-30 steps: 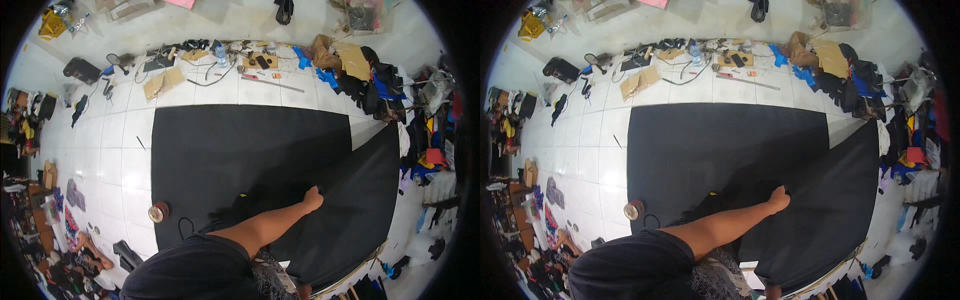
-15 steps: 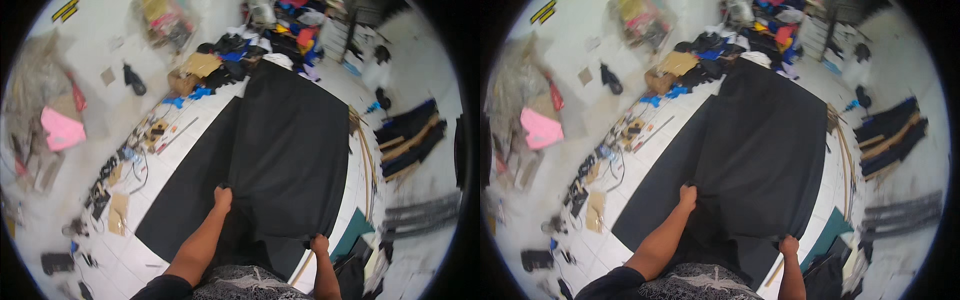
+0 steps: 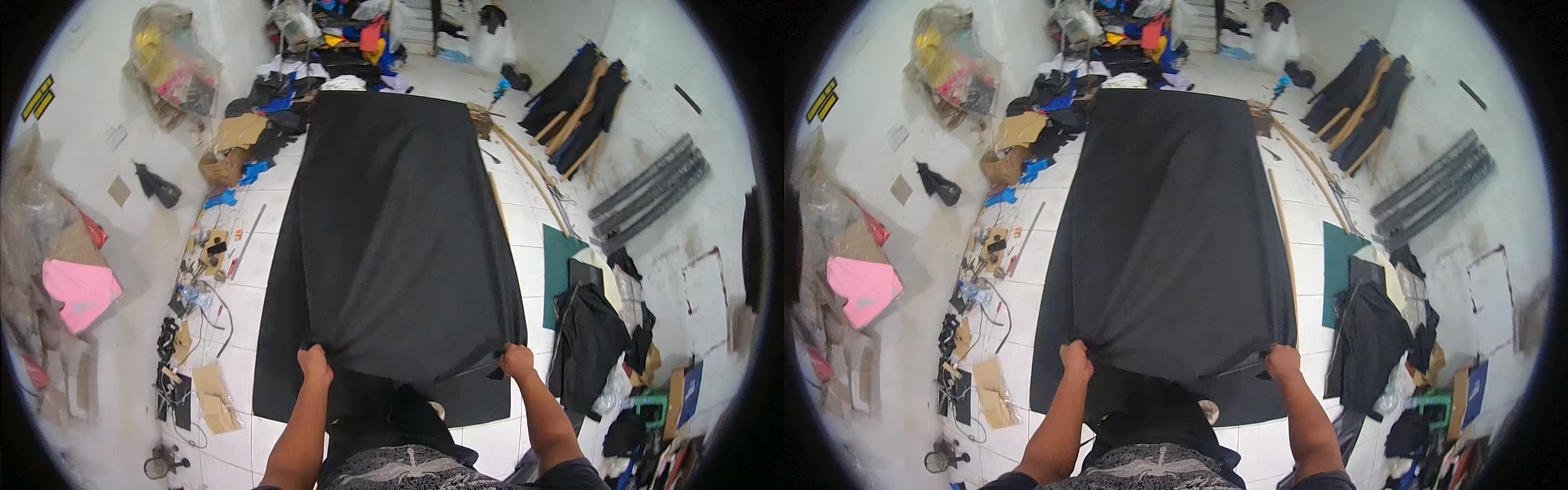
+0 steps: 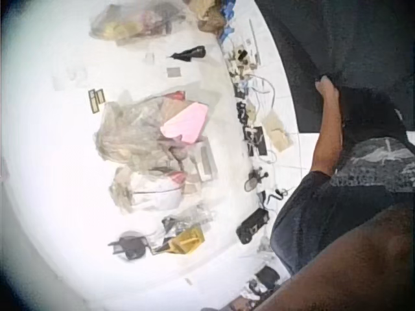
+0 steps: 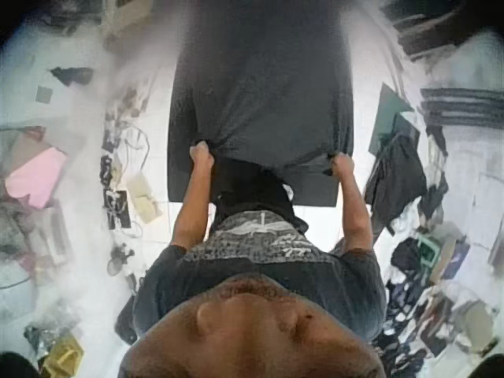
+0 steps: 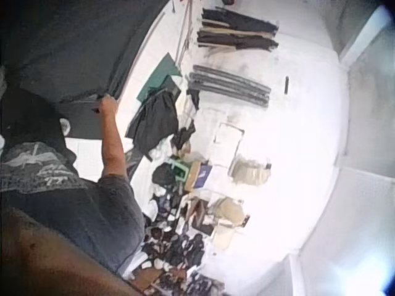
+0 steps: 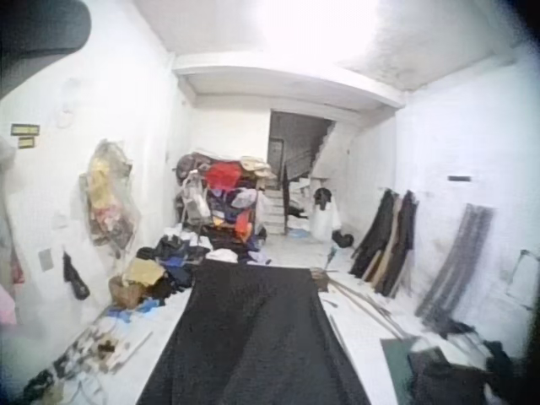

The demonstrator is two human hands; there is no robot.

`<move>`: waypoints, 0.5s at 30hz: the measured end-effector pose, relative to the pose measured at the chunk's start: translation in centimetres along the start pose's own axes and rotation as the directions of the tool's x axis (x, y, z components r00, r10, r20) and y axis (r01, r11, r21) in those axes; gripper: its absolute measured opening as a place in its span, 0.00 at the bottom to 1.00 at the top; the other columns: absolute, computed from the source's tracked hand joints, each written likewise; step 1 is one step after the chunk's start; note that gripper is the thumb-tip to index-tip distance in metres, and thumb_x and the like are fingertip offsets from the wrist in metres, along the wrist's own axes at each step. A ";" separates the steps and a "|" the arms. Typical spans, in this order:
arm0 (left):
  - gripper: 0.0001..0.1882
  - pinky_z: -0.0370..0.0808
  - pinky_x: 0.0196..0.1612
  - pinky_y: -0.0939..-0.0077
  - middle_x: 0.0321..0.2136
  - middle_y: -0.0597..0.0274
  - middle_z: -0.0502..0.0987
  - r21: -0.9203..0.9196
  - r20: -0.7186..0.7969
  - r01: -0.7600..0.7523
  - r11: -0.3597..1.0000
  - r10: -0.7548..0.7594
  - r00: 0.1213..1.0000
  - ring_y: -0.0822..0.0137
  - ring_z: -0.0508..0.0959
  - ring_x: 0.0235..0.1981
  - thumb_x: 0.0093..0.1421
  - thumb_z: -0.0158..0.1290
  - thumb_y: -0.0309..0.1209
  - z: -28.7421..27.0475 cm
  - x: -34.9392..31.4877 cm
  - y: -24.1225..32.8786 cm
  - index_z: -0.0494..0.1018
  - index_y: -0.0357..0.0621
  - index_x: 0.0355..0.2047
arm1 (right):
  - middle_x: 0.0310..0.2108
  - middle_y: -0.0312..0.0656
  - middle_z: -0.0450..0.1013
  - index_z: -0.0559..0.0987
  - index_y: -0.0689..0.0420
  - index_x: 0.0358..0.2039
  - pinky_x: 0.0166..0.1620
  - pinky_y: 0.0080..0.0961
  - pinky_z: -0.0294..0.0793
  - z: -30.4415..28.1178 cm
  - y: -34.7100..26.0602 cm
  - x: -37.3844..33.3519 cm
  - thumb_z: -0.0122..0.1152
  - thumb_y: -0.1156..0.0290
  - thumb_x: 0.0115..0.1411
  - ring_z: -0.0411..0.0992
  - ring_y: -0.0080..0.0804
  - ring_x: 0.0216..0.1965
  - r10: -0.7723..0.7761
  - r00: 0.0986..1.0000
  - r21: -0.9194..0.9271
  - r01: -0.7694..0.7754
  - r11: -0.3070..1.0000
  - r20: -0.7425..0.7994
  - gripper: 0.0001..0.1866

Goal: The person cuts a large piece of black fabric using shears while sitting on the floor, then aligns and folds the fabric.

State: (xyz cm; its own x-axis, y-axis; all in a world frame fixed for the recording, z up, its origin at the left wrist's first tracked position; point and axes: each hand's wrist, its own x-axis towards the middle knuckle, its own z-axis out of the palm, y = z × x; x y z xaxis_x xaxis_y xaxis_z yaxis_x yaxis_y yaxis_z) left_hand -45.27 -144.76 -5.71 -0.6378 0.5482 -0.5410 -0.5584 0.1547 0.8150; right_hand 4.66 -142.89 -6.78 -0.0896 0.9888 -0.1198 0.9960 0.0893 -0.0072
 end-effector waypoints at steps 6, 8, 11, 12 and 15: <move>0.13 0.68 0.33 0.73 0.28 0.67 0.66 -0.060 0.005 0.039 0.997 -0.038 0.999 0.69 0.68 0.26 0.45 0.43 0.15 -10.0 -7.8 -3.7 0.69 0.40 0.33 | 0.24 0.55 0.78 0.82 0.56 0.30 0.35 0.48 0.79 -1.4 1.9 -11.8 0.59 0.65 0.49 0.78 0.56 0.28 0.009 0.998 0.002 -0.009 1.000 0.056 0.11; 0.15 0.69 0.35 0.71 0.31 0.64 0.67 -0.084 0.042 0.047 0.995 -0.043 0.998 0.67 0.69 0.29 0.44 0.44 0.15 -12.0 -11.1 -4.4 0.68 0.38 0.34 | 0.24 0.55 0.78 0.81 0.56 0.28 0.35 0.49 0.79 -1.9 3.0 -15.1 0.59 0.65 0.49 0.78 0.56 0.28 -0.007 0.998 0.033 0.005 0.999 0.060 0.10; 0.16 0.70 0.36 0.71 0.34 0.61 0.69 -0.077 -0.048 -0.010 0.997 0.006 0.999 0.65 0.70 0.31 0.42 0.46 0.14 -13.4 -16.7 -5.8 0.67 0.36 0.35 | 0.24 0.55 0.77 0.81 0.56 0.28 0.35 0.49 0.79 -2.6 4.9 -19.7 0.59 0.65 0.49 0.78 0.55 0.28 0.001 0.997 0.027 -0.003 1.000 0.081 0.09; 0.16 0.70 0.36 0.71 0.34 0.61 0.69 -0.040 -0.099 -0.018 0.999 0.014 0.995 0.65 0.70 0.31 0.42 0.46 0.14 -14.6 -17.6 -6.6 0.67 0.36 0.35 | 0.24 0.55 0.77 0.81 0.56 0.28 0.35 0.49 0.79 -2.4 5.7 -20.9 0.59 0.65 0.49 0.78 0.55 0.28 0.002 0.998 0.032 -0.004 0.999 0.070 0.10; 0.11 0.66 0.29 0.75 0.27 0.66 0.69 -0.040 -0.028 -0.148 0.988 0.147 0.989 0.70 0.68 0.26 0.43 0.45 0.15 -19.5 -19.7 -8.9 0.67 0.40 0.28 | 0.25 0.55 0.78 0.81 0.56 0.29 0.36 0.50 0.78 -2.3 6.9 -25.7 0.58 0.64 0.51 0.78 0.55 0.30 0.014 0.996 0.102 -0.023 0.994 0.088 0.10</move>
State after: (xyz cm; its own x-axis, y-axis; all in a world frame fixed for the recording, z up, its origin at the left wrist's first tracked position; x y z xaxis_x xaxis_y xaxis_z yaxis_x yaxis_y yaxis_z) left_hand -38.05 -172.92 -6.38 -0.7272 0.5421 -0.4212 -0.4787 0.0393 0.8771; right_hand 13.82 -167.36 -1.43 -0.0745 0.9756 -0.2066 0.9929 0.0534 -0.1060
